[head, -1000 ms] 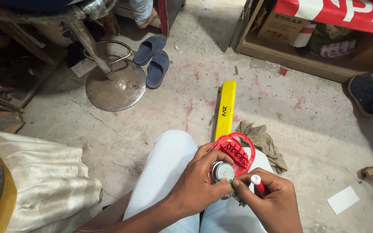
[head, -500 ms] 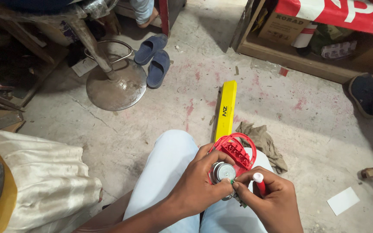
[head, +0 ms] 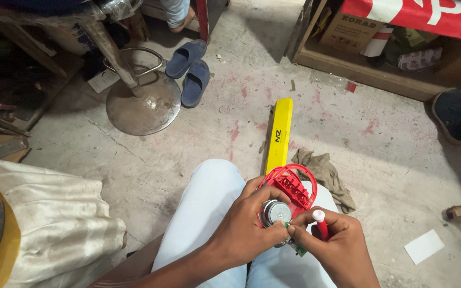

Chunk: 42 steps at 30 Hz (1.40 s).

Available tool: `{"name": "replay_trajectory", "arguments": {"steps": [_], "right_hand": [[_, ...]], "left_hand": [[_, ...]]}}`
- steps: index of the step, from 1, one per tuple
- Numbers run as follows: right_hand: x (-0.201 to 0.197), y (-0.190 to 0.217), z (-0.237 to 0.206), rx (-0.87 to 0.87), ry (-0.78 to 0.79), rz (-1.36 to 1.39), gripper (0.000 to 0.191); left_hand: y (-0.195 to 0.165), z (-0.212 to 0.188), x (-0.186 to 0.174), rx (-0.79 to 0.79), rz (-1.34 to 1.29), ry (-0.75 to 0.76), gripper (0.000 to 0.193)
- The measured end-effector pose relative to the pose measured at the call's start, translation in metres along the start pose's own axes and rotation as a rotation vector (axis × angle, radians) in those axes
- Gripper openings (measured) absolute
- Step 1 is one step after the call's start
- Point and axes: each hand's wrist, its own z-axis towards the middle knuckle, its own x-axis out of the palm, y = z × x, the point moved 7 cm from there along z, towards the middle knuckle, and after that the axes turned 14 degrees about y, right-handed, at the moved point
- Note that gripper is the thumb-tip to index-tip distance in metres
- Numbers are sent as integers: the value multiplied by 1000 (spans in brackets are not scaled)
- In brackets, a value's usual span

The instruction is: The person holds a red plastic housing containing a small motor and a green circuit board. Using a red-handled screwdriver, they repeatedly probe and adjust connections on the circuit board and around the motor terminals. The person repositions the housing several times to access different points.

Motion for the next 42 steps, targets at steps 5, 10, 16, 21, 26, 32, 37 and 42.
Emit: {"name": "replay_trajectory", "arguments": {"steps": [5,10,16,21,26,32,37,42], "right_hand": [[3,12,-5,-3,-28,-61,7],[3,10,-4,1,-35,-61,7],[-1,-1,1,18,7,33,10],[-1,-4,1,2,15,68,9],[-1,-1,0,-39,14,68,7],[-1,-1,0,-24,19,72,6],[-1,-2,-1,18,-16,21,10],[1,7,-2,-49,-5,51,8]], "left_hand": [[-2,0,-1,25,24,-12,44],[1,1,0,6,7,-11,45],[-3,-1,0,90,44,-25,43],[0,0,1,9,18,-5,43],[-2,1,0,13,9,-8,43],[-2,0,0,43,32,-20,43],[-1,0,1,43,33,-24,43],[0,0,1,19,10,-18,43]]}}
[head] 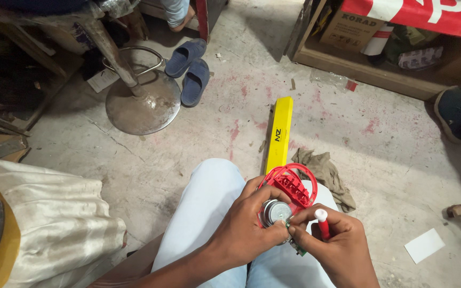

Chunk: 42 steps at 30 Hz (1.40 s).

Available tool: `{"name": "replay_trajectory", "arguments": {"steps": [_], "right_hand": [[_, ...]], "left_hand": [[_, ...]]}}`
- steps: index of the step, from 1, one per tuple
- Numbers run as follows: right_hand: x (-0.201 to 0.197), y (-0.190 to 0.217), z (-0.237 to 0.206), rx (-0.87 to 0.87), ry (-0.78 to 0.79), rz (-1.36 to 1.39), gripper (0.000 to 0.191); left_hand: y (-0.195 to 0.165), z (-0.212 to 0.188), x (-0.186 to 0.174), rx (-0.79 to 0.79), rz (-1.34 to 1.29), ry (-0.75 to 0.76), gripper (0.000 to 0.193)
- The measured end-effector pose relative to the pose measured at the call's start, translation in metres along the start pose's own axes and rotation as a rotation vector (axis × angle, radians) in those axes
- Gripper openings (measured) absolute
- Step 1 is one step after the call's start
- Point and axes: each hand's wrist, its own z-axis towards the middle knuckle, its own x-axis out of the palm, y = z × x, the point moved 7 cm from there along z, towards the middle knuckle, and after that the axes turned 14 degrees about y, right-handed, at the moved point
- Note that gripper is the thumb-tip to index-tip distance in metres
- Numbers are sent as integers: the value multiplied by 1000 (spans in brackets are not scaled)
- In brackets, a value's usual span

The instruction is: The person holds a red plastic housing containing a small motor and a green circuit board. Using a red-handled screwdriver, they repeatedly probe and adjust connections on the circuit board and around the motor terminals. The person repositions the housing several times to access different points.

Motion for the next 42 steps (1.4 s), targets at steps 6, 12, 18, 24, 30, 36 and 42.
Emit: {"name": "replay_trajectory", "arguments": {"steps": [6,12,18,24,30,36,42], "right_hand": [[9,22,-4,-167,38,-110,11],[9,32,-9,-173,-39,-347,10],[7,25,-8,-142,-14,-165,5],[2,12,-2,16,1,-78,6],[2,18,-4,-57,-9,-71,4],[4,34,-18,-168,-121,-296,7],[2,32,-23,-166,-113,-247,7]], "left_hand": [[-1,0,0,3,-2,10,45],[-5,0,-1,34,14,1,44],[-6,0,-2,34,30,4,44],[-5,-1,-1,-18,-12,18,44],[-11,-1,-3,41,27,1,44],[-14,-4,0,38,7,7,44],[-20,-7,5,37,15,11,42]]}}
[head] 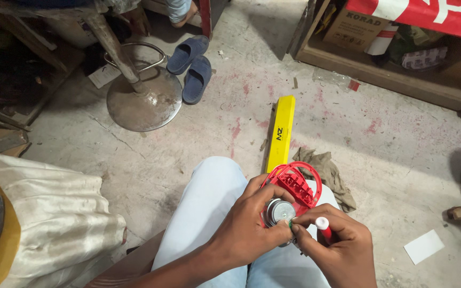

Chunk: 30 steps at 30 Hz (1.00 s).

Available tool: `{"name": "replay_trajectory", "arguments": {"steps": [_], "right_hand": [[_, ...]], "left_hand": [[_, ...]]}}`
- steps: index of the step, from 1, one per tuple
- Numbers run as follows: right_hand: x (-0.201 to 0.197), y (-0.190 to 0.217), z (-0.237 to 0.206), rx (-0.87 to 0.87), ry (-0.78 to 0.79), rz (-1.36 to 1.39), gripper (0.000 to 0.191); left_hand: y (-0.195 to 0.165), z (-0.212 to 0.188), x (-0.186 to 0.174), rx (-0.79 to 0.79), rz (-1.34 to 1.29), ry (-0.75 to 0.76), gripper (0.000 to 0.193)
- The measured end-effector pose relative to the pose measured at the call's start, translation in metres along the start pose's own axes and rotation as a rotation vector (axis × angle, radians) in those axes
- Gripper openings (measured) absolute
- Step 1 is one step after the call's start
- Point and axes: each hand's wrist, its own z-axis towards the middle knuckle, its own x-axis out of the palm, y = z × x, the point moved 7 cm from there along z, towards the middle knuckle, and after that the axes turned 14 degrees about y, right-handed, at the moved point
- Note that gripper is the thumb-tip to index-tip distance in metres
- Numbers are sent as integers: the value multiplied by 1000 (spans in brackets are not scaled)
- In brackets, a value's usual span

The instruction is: The person holds a red plastic housing containing a small motor and a green circuit board. Using a red-handled screwdriver, they repeatedly probe and adjust connections on the circuit board and around the motor terminals. The person repositions the housing several times to access different points.

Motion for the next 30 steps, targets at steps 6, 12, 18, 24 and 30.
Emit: {"name": "replay_trajectory", "arguments": {"steps": [6,12,18,24,30], "right_hand": [[1,-27,6,168,96,203,8],[0,-37,2,180,147,299,7],[-3,-25,-12,165,116,206,8],[-8,9,-33,-35,16,-53,7],[-8,22,-34,-107,-25,-187,8]], "left_hand": [[2,0,0,-68,-18,27,42],[-5,-6,4,-11,1,6,42],[-8,-13,12,1,-1,1,42],[-13,-23,23,9,3,-12,43],[-14,-23,22,28,2,-23,43]]}}
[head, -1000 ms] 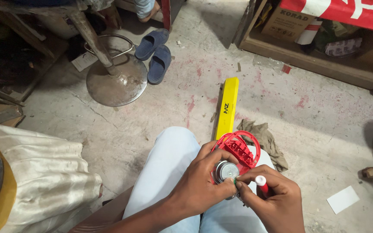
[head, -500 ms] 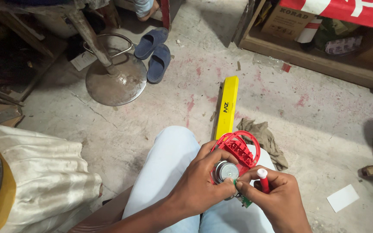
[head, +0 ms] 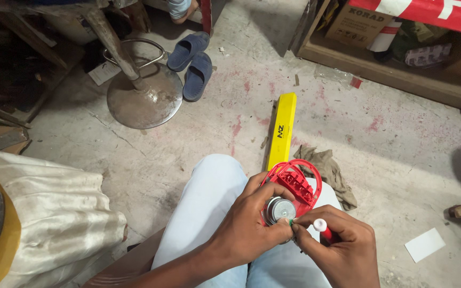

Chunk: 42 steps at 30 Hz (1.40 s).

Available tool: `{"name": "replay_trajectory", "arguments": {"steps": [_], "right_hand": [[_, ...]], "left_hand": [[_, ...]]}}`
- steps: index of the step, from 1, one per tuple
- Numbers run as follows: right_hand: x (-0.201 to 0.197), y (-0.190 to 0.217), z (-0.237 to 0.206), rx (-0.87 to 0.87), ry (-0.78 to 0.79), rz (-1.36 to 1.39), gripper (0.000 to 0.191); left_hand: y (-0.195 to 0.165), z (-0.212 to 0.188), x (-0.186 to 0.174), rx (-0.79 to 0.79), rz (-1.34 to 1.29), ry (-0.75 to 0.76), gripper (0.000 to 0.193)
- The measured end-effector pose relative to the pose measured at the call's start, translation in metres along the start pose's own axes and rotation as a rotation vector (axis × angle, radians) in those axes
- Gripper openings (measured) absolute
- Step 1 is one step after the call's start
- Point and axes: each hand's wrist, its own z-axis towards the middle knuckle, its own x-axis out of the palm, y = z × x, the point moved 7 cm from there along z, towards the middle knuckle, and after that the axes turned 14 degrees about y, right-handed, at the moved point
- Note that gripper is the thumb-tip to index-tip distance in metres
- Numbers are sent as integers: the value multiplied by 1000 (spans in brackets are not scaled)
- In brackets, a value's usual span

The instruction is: The person holds a red plastic housing containing a small motor and a green circuit board. Using a red-handled screwdriver, they repeatedly probe and adjust connections on the circuit board and around the motor terminals. The person repositions the housing several times to access different points.

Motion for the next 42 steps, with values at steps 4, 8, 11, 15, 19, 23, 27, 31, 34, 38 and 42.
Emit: {"name": "replay_trajectory", "arguments": {"steps": [4,8,11,15,19,23,27,31,34,38,42], "right_hand": [[0,-5,0,67,4,13,7],[0,-4,0,22,-4,15,7],[0,-5,-1,5,-7,13,8],[0,-5,-1,-8,-21,12,9],[-1,-4,-3,-30,-33,-12,9],[2,-25,-24,111,25,158,7],[-1,-50,-43,232,74,333,8],[-10,-58,-18,253,93,281,8],[-8,-45,13,246,91,407,8],[-3,-45,18,236,79,446,6],[-4,-47,19,253,73,424,6]], "left_hand": [[0,0,0,-14,-10,-1,43],[0,0,0,-26,-7,-7,43],[2,0,0,-36,-17,-6,42],[1,1,-1,-7,10,-21,42],[1,-2,2,-7,7,-24,42],[-1,-13,17,-46,-52,-26,41],[-11,-25,32,-31,-40,-45,39],[-16,2,33,-64,-89,-22,40],[-13,22,-4,-161,-125,3,39],[-12,23,0,-61,-103,-8,38],[-5,30,-1,-53,-112,14,39]]}}
